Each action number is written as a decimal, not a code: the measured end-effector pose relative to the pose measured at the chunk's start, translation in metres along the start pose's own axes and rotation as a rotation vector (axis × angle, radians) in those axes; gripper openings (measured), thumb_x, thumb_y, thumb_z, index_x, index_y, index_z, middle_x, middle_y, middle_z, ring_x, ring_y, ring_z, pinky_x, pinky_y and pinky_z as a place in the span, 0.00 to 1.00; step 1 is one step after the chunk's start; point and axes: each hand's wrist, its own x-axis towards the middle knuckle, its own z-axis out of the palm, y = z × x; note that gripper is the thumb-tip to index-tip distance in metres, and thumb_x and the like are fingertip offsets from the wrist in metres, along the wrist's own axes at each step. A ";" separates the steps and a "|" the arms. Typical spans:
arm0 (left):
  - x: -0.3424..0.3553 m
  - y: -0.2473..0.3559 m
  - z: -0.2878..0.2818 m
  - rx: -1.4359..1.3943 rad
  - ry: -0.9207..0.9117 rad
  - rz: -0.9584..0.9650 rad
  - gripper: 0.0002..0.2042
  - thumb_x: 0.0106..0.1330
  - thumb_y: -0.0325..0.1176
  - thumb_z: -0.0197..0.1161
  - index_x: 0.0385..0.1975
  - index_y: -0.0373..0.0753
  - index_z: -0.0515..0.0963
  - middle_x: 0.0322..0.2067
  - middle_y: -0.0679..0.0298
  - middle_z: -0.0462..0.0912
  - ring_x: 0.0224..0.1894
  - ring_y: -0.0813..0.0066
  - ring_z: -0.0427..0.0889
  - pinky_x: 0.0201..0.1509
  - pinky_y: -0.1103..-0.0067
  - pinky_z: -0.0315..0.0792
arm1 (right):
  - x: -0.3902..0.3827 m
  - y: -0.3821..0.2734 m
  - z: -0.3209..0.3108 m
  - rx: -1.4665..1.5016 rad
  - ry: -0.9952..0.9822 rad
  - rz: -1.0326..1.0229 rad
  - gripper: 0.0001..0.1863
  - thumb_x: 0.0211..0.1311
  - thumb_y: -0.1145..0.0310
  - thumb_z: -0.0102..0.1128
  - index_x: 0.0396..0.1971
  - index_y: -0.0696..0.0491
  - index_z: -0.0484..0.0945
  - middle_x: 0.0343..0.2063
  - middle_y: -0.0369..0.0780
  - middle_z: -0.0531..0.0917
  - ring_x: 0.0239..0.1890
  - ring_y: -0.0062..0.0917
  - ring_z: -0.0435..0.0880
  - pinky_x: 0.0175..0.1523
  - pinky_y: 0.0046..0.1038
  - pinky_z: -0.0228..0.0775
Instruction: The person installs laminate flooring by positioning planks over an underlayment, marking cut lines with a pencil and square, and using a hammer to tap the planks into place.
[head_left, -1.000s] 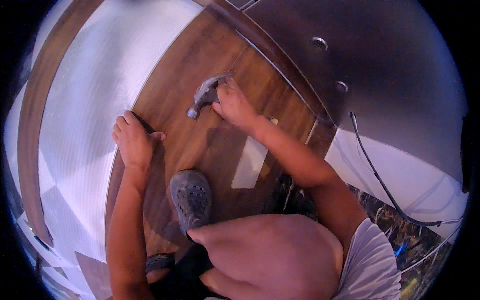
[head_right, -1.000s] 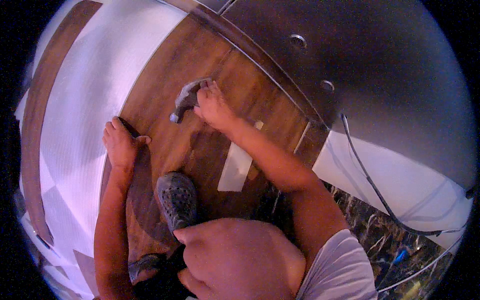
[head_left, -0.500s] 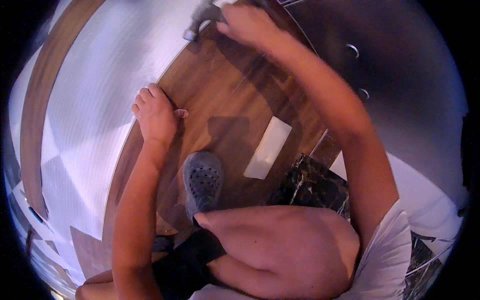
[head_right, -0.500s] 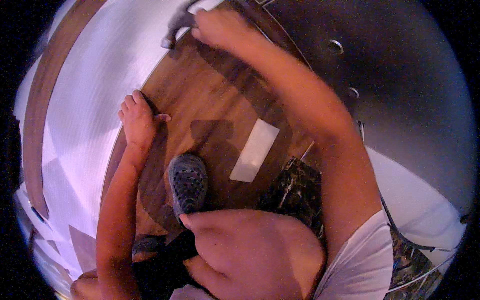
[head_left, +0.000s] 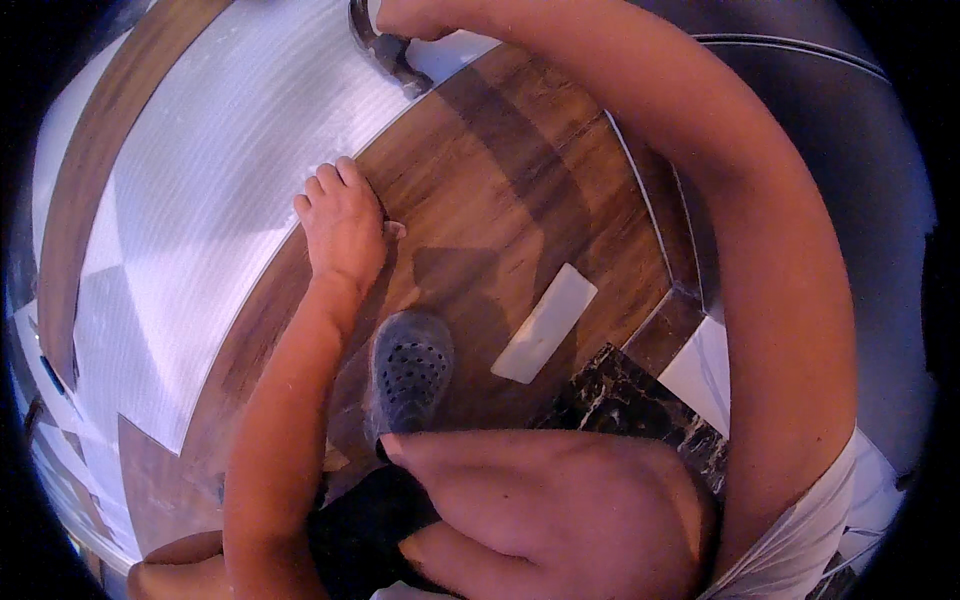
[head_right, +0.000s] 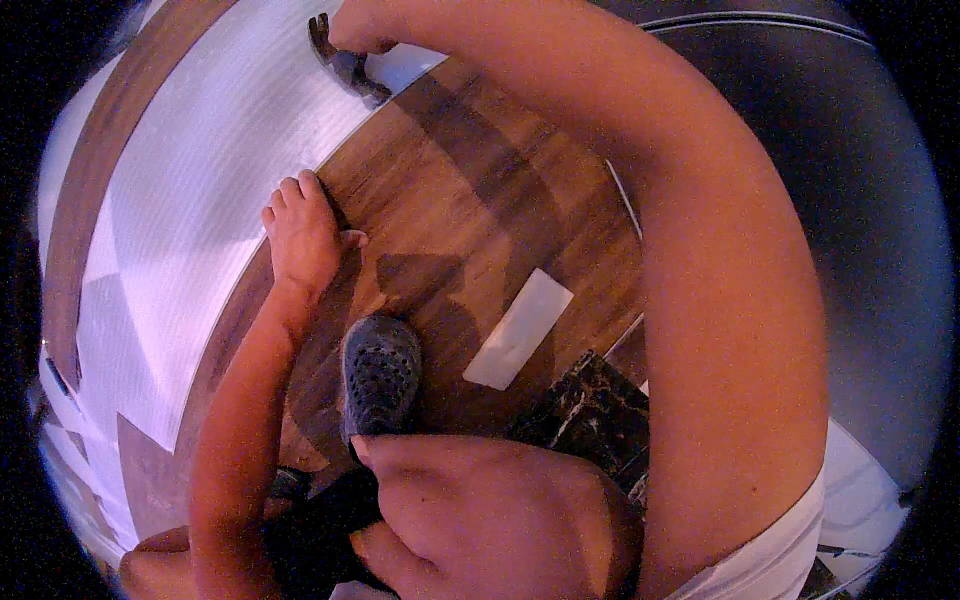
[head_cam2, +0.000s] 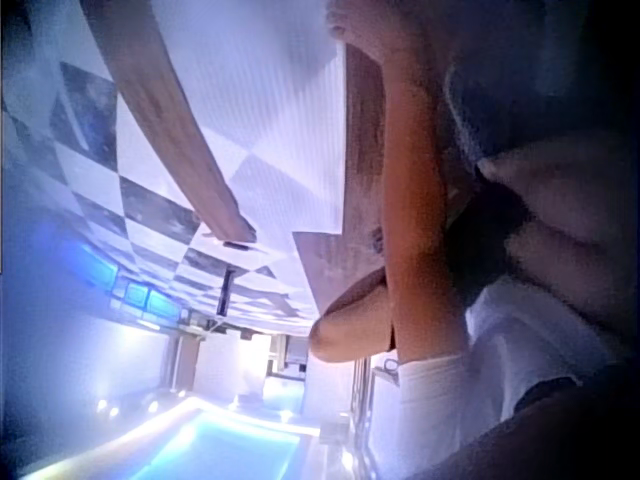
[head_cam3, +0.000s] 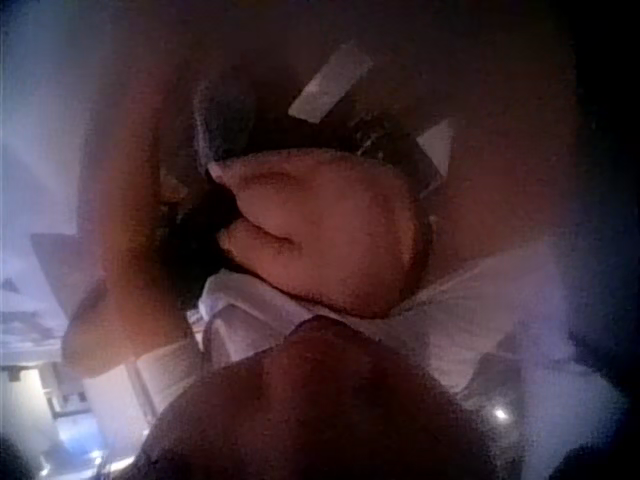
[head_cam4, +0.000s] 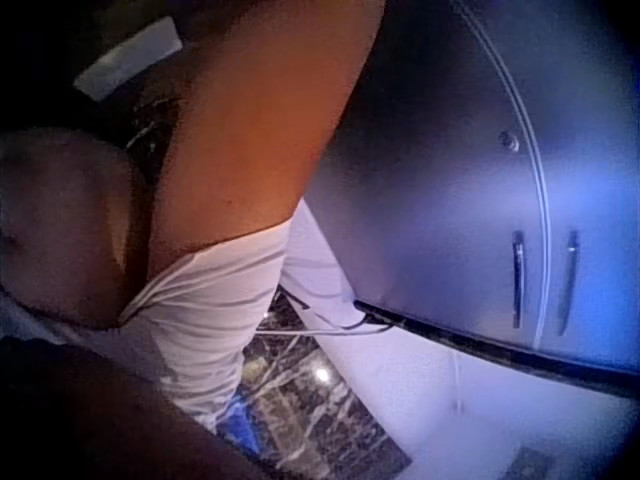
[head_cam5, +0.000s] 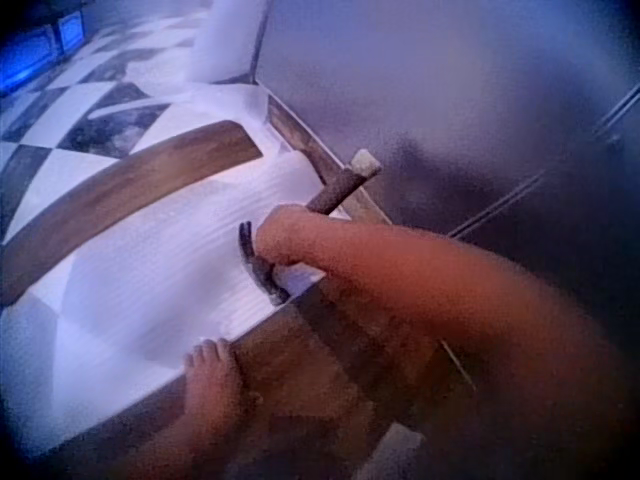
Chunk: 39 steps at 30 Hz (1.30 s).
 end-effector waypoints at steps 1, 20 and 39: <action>0.000 0.001 0.001 0.007 0.001 -0.003 0.47 0.37 0.48 0.83 0.56 0.31 0.66 0.49 0.52 0.73 0.55 0.50 0.73 0.56 0.60 0.68 | 0.000 0.000 0.000 -0.011 -0.006 -0.010 0.12 0.56 0.65 0.62 0.37 0.54 0.83 0.35 0.49 0.87 0.39 0.47 0.87 0.44 0.47 0.78; 0.003 -0.002 0.004 -0.136 0.150 -0.010 0.39 0.39 0.45 0.84 0.51 0.33 0.74 0.53 0.48 0.73 0.58 0.48 0.71 0.62 0.59 0.66 | -0.093 -0.078 0.078 0.740 0.268 0.675 0.18 0.66 0.56 0.60 0.42 0.56 0.76 0.36 0.55 0.85 0.39 0.55 0.84 0.45 0.52 0.76; 0.000 -0.012 0.026 0.097 0.175 0.165 0.38 0.62 0.48 0.68 0.68 0.34 0.65 0.61 0.52 0.70 0.64 0.51 0.67 0.68 0.60 0.61 | -0.207 -0.183 0.135 1.195 0.469 1.306 0.23 0.66 0.55 0.62 0.44 0.63 0.75 0.37 0.58 0.84 0.43 0.53 0.84 0.48 0.48 0.75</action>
